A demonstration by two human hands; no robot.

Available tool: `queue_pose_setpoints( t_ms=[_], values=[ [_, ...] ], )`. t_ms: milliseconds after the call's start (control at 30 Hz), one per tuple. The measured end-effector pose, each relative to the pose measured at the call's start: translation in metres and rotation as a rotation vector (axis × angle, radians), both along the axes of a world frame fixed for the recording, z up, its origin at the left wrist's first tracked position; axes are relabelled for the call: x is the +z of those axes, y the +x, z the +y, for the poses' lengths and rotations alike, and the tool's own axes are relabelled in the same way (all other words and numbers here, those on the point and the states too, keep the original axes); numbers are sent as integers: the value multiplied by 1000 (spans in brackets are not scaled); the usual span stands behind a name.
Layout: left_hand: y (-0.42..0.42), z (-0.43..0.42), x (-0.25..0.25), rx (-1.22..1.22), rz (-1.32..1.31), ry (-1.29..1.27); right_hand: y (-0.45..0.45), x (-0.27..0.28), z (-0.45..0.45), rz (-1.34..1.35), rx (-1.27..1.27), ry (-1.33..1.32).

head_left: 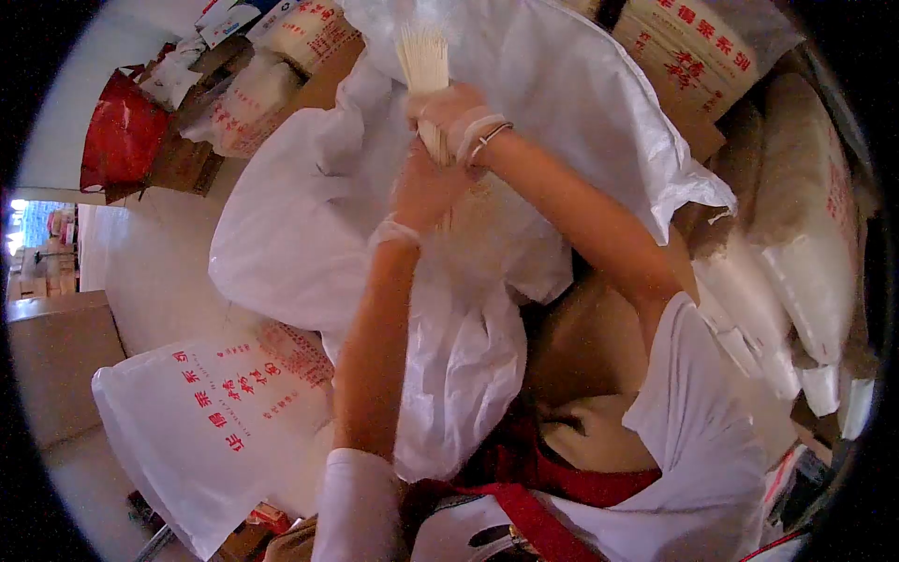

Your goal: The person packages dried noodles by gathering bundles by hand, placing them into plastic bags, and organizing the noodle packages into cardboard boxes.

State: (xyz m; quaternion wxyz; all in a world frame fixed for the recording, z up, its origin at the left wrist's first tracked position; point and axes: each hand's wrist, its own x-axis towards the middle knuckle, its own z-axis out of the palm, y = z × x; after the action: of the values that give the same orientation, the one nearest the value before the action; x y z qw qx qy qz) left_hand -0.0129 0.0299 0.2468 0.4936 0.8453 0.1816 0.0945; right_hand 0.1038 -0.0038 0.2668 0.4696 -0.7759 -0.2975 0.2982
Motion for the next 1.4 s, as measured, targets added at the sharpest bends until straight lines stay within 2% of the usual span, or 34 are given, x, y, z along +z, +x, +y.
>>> queue_pose_setpoints(
  t_ms=[33, 67, 133, 200, 267, 333, 400, 433, 467, 533, 567, 600, 633, 667, 700, 767, 833, 867, 933, 967, 1033, 1133, 1200, 1267, 1300, 1367, 1400],
  values=[
    [1, -2, -2, 105, -37, 10, -2, -7, 2, 1, -1, 0],
    [4, -5, -4, 208, -78, 17, -3, -20, 4, -96, 84, 162],
    [16, -16, -24, 290, -32, 42, 5, -46, -2, -176, 163, 319],
    [17, -19, -36, 387, 2, 81, 12, -66, 4, -128, 256, 97],
    [17, -21, -43, 521, 287, 13, 27, -142, 33, -50, 361, 202],
    [16, -13, -58, 437, 363, -39, 35, -161, 36, 26, 457, 292],
    [12, -12, -67, 348, 438, -86, 39, -152, 32, -134, 552, 87],
    [4, -13, -70, 253, 492, -240, 39, -148, 30, -188, 582, 23],
    [-4, -12, -72, 160, 537, -388, 39, -154, 27, 68, 512, 27],
    [-25, 0, -84, -104, 234, -500, 45, -166, 28, 321, 438, 38],
    [-33, 2, -82, -193, 132, -538, 48, -172, 29, 633, 339, 15],
    [-36, -1, -60, -319, 188, -443, 51, -171, 30, 942, 235, -10],
    [-42, -5, -51, -380, 222, -391, 55, -172, 25, 941, 239, -3],
    [-48, -7, -43, -441, 252, -339, 57, -170, 21, 863, 245, -27],
    [-55, -13, -39, -413, 101, -434, 59, -171, 19, 756, 254, -72],
    [-61, -17, -27, -383, -50, -525, 60, -172, 11, 265, 339, -259],
    [-60, -21, 11, 125, 318, -1536, 55, -167, 2, -118, 403, -448],
    [-64, -18, 7, 126, 322, -1536, 53, -164, -2, -237, 432, -519],
    [-72, -11, 0, 66, 70, -1310, 50, -156, -10, -386, 469, -607],
    [-72, -8, 0, 66, 70, -1310, 50, -150, -13, -436, 478, -621],
    [-64, -3, 14, 251, 53, -1446, 52, -134, -19, -511, 464, -612],
    [-54, -4, 18, 344, -110, -1358, 51, -101, -30, -545, 359, -478],
    [-47, -3, 16, 351, -185, -1288, 47, -79, -35, -409, 254, -296],
    [-38, -3, 10, 345, -253, -1225, 37, -57, -40, -25, 175, -92],
    [-33, -1, 5, 333, -238, -1196, 30, -48, -39, 369, 95, 127],
    [-33, 3, -7, 312, -228, -1159, 15, -29, -30, 371, 93, 167],
    [-37, 4, -16, 95, -311, -802, 13, -26, -27, 380, 98, 205]
  ],
)
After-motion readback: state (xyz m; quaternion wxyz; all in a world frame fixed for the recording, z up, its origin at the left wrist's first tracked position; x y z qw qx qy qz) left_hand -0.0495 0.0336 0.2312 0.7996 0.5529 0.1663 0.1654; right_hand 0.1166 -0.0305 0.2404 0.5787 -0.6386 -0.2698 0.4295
